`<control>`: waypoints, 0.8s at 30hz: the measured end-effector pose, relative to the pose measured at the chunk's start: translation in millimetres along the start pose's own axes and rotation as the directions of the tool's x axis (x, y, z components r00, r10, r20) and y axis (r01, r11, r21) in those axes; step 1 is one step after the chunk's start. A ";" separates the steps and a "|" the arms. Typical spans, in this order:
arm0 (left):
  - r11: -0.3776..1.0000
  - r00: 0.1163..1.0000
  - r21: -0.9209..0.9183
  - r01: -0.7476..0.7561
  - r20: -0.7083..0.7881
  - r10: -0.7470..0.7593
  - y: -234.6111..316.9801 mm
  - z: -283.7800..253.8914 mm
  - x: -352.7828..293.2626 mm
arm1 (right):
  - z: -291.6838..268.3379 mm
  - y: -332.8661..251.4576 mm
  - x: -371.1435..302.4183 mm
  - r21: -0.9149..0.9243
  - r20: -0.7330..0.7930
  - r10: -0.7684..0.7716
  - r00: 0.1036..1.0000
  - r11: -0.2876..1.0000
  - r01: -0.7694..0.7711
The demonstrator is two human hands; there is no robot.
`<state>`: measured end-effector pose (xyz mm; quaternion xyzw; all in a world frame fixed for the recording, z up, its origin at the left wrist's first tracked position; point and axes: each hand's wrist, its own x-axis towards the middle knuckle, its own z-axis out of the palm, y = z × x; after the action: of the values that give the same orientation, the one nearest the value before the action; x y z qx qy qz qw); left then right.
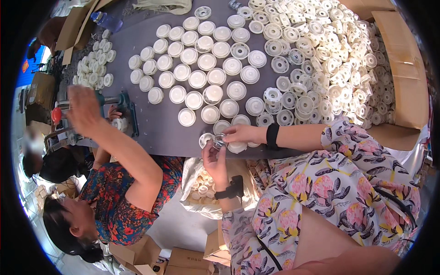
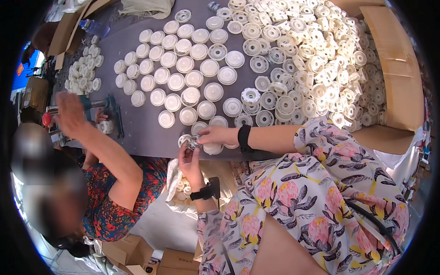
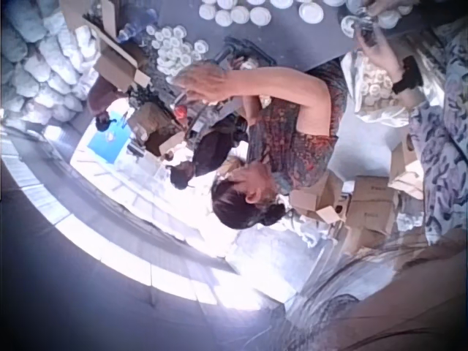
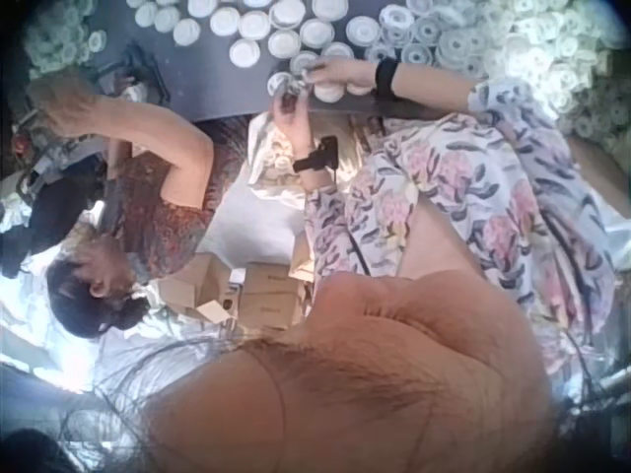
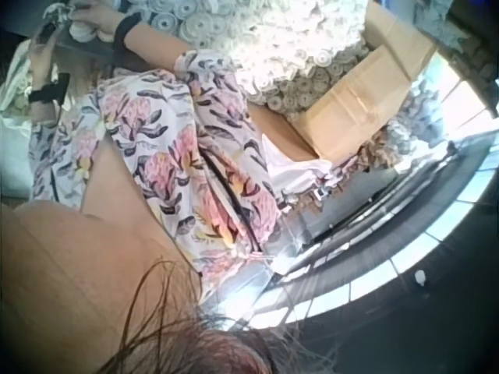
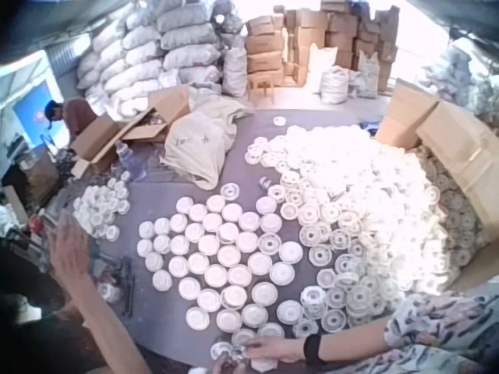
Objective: Sorting and inspecting plastic white wheel components in a manufacturing environment.
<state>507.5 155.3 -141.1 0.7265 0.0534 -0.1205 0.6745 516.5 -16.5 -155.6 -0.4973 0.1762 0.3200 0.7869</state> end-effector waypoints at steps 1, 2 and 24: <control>0.992 0.997 -0.110 0.068 -0.023 -0.071 0.9 -1.3 0.2 | -2.8 -5.3 -3.4 -0.004 -0.001 0.000 1.000 1.000 0.000; 0.966 0.989 -0.222 0.132 -0.039 -0.144 0.7 -2.7 -0.8 | -6.9 -11.1 -7.6 -0.079 0.027 0.006 1.000 0.997 -0.004; 0.975 0.917 -0.206 0.083 -0.368 -0.155 -31.5 -14.2 -2.5 | -10.8 -38.7 -53.3 -0.824 0.200 -0.667 0.718 0.282 0.491</control>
<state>499.0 172.2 -170.1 0.6651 0.2389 -0.0121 0.7074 504.1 -55.3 -102.7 -0.8637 -0.1206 0.0058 0.4893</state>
